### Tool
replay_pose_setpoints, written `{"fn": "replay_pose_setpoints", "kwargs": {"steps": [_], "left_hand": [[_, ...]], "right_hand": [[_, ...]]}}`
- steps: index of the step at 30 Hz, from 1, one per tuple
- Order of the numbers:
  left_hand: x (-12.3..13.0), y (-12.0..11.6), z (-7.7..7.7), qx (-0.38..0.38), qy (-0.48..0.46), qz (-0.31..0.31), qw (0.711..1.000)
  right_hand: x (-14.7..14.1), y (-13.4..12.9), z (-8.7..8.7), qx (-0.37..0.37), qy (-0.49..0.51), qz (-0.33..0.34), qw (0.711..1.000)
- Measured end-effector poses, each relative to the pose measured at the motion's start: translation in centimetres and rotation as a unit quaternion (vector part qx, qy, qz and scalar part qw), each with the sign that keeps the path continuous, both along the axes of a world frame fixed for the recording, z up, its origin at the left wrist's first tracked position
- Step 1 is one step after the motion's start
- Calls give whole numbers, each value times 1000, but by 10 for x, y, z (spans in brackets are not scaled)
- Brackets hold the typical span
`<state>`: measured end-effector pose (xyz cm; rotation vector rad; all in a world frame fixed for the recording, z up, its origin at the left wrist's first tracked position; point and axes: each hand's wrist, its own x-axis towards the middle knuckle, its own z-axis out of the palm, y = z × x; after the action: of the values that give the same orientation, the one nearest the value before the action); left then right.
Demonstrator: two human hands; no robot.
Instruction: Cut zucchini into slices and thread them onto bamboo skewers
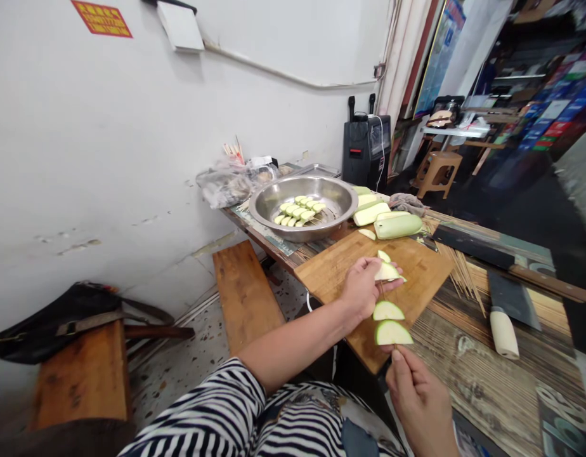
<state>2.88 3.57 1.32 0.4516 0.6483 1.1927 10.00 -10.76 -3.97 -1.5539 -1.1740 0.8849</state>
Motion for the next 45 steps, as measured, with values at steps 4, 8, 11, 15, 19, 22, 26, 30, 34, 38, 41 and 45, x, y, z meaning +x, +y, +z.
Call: {"fn": "replay_pose_setpoints", "kwargs": {"steps": [4,8,11,15,19,22,26,30,34,38,41,45], "left_hand": [[0,0,-2,3,-2,1,1000],[-1,-1,-2,8,-4,-1,1000],[-3,-2,1,3,-13,-8,1000],[-8,-1,7,-20,-47,-54,997],[-10,-2,7,-13,-39,-46,998],[-10,-3,6,1,-29,-34,999],[-8,-4,6,7,-26,-16,1000],[-10,-4,9,3,-33,-11,999],[-11,-3,10,-19,-38,-14,999],[-10,-2,7,-17,-40,-8,999],[-8,-2,6,-8,-37,-10,999],[-6,-2,4,-6,-26,-10,1000]], "right_hand": [[0,0,1,-7,10,4,1000],[-2,0,1,-11,29,1,1000],[-2,2,0,-6,33,-5,999],[1,3,-2,5,21,-13,1000],[4,1,-7,17,-4,-11,1000],[6,-1,-9,26,-25,0,999],[5,-2,-7,33,-36,25,998],[4,-1,-3,28,-21,28,999],[4,-1,0,29,-17,25,999],[5,-3,1,37,-26,29,999],[4,-5,1,28,-11,28,999],[4,-7,-3,5,15,42,999]]}}
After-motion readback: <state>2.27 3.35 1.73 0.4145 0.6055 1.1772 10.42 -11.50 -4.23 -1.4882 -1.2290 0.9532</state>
